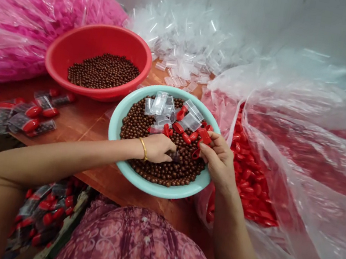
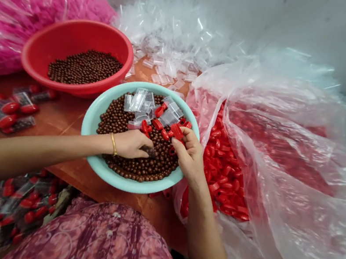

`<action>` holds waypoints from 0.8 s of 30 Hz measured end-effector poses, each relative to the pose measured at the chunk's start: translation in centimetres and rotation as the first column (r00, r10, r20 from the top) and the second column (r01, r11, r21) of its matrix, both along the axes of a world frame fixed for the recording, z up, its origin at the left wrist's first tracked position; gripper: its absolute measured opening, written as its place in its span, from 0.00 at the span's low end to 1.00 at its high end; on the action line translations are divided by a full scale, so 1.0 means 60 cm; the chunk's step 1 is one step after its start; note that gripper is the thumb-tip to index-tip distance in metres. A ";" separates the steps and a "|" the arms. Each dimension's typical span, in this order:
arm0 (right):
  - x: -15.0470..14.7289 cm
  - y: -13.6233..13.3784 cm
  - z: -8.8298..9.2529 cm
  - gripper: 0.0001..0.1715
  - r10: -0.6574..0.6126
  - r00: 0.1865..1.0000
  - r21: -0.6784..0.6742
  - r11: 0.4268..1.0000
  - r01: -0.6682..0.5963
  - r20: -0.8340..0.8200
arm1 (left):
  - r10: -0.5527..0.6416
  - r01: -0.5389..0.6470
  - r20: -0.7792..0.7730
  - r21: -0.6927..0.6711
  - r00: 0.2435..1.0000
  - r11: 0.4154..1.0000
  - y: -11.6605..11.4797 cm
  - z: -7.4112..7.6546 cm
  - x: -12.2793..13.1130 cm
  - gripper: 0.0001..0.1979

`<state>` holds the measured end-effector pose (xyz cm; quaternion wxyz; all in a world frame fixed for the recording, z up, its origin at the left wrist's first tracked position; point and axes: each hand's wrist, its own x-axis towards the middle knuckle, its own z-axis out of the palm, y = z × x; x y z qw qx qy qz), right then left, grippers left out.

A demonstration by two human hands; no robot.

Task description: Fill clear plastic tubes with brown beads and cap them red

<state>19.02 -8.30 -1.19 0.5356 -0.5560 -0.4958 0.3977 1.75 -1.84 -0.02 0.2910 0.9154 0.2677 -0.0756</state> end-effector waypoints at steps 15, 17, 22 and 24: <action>0.002 -0.001 0.006 0.08 0.045 0.996 0.022 0.999 -0.043 -0.084 | 0.642 0.090 0.435 -0.863 0.632 0.496 0.005 0.028 -0.033 0.15; -0.002 -0.002 0.010 0.08 0.077 0.994 0.008 0.997 -0.077 -0.077 | 0.623 0.072 0.457 -0.838 0.635 0.541 0.008 0.026 -0.031 0.14; -0.019 0.012 0.036 0.11 0.107 0.994 0.011 0.994 -0.107 -0.004 | 0.580 0.079 0.476 -0.813 0.661 0.577 0.012 0.021 -0.035 0.12; -0.026 0.023 0.049 0.11 0.132 0.987 0.029 0.990 -0.135 0.094 | 0.563 0.118 0.465 -0.831 0.683 0.543 0.011 0.019 -0.037 0.12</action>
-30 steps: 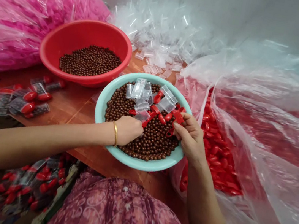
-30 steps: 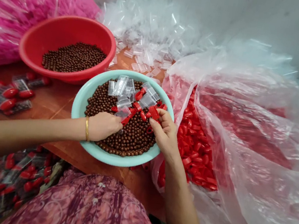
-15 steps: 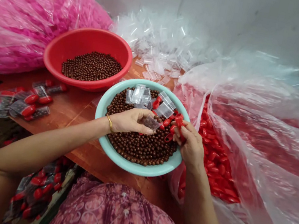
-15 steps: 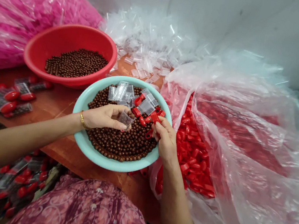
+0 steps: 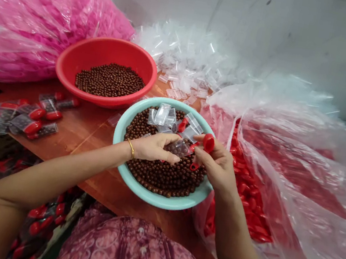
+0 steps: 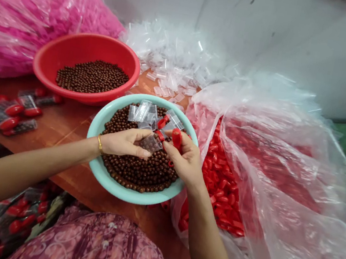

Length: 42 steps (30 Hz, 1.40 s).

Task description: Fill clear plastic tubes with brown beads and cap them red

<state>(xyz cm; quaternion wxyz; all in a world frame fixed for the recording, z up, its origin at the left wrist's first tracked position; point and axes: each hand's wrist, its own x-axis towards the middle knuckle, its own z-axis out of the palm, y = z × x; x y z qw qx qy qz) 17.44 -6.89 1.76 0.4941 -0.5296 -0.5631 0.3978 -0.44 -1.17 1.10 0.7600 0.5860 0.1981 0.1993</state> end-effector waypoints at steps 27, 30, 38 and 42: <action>-0.014 -0.010 -0.006 0.23 0.119 0.873 0.115 0.974 -0.195 0.472 | 0.162 -0.096 -0.154 0.366 0.975 0.926 -0.010 -0.005 -0.005 0.12; -0.012 -0.014 -0.012 0.25 0.056 0.787 0.208 0.951 -0.230 0.615 | 0.238 -0.118 -0.171 0.516 0.956 0.848 -0.011 -0.005 -0.007 0.10; -0.009 -0.028 -0.017 0.27 -0.113 0.509 0.360 0.833 -0.420 0.854 | 0.198 -0.022 -0.266 0.545 0.943 0.838 -0.018 -0.005 -0.006 0.04; -0.007 -0.023 -0.007 0.25 -0.085 0.550 0.355 0.842 -0.406 0.831 | 0.207 -0.039 -0.263 0.530 0.942 0.847 -0.017 -0.008 -0.002 0.05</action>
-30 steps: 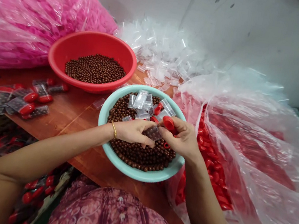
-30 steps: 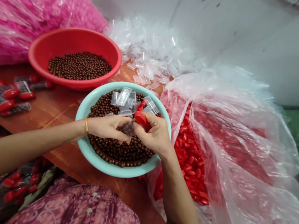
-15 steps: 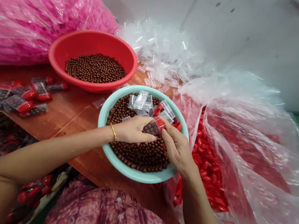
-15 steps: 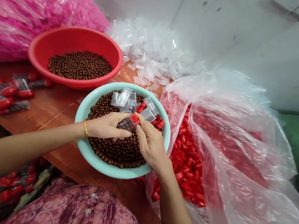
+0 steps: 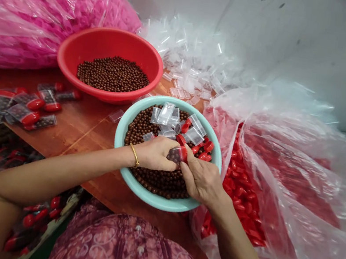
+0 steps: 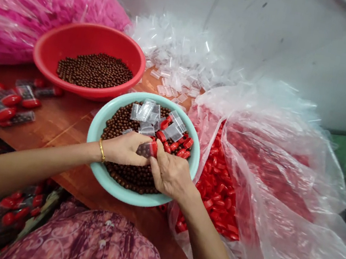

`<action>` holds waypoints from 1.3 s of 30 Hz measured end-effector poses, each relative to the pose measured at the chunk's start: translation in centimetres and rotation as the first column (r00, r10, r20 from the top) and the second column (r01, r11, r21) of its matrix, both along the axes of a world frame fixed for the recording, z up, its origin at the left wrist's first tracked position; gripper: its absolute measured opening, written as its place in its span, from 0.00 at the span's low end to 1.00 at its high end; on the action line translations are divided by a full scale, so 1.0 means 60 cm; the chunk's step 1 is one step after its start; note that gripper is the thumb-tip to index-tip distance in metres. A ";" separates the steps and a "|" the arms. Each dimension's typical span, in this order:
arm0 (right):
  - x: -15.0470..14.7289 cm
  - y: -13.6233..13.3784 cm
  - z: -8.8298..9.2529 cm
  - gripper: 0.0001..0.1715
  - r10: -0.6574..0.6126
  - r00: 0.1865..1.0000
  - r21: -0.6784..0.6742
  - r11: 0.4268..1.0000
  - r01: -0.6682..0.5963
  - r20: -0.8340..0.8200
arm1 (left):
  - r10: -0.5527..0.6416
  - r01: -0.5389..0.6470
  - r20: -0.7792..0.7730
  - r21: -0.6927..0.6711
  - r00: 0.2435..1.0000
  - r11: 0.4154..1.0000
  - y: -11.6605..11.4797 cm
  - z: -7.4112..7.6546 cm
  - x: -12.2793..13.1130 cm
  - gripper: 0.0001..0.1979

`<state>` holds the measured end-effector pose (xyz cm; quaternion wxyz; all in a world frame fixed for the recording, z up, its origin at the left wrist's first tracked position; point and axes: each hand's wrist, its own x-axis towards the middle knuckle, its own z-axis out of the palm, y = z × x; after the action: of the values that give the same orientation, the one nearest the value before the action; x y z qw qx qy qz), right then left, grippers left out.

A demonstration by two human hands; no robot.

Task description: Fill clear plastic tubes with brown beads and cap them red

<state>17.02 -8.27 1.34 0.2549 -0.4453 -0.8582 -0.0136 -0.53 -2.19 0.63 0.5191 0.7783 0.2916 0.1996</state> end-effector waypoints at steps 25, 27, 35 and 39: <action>-0.058 0.046 -0.025 0.44 -0.331 0.709 -0.708 0.623 -0.332 -0.623 | -0.052 0.246 -0.410 0.437 0.911 0.865 -0.022 0.003 0.005 0.10; -0.061 0.044 -0.013 0.47 -0.373 0.632 -0.704 0.573 -0.419 -0.679 | -0.039 0.198 -0.346 0.435 0.937 0.878 -0.024 0.006 0.006 0.07; -0.063 0.049 0.008 0.44 -0.306 0.550 -0.542 0.770 -0.337 -0.777 | 0.003 0.073 -0.218 0.342 0.976 0.937 -0.025 0.040 -0.015 0.06; -0.036 0.044 -0.005 0.21 -0.125 0.883 -0.440 0.893 -0.099 -0.453 | 0.185 -0.036 -0.377 0.371 0.908 0.928 -0.055 0.072 -0.118 0.07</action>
<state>14.84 -5.61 1.03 0.3447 -0.4879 -0.7469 0.2920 -7.59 -5.48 4.97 0.2855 0.8654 0.3960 0.1131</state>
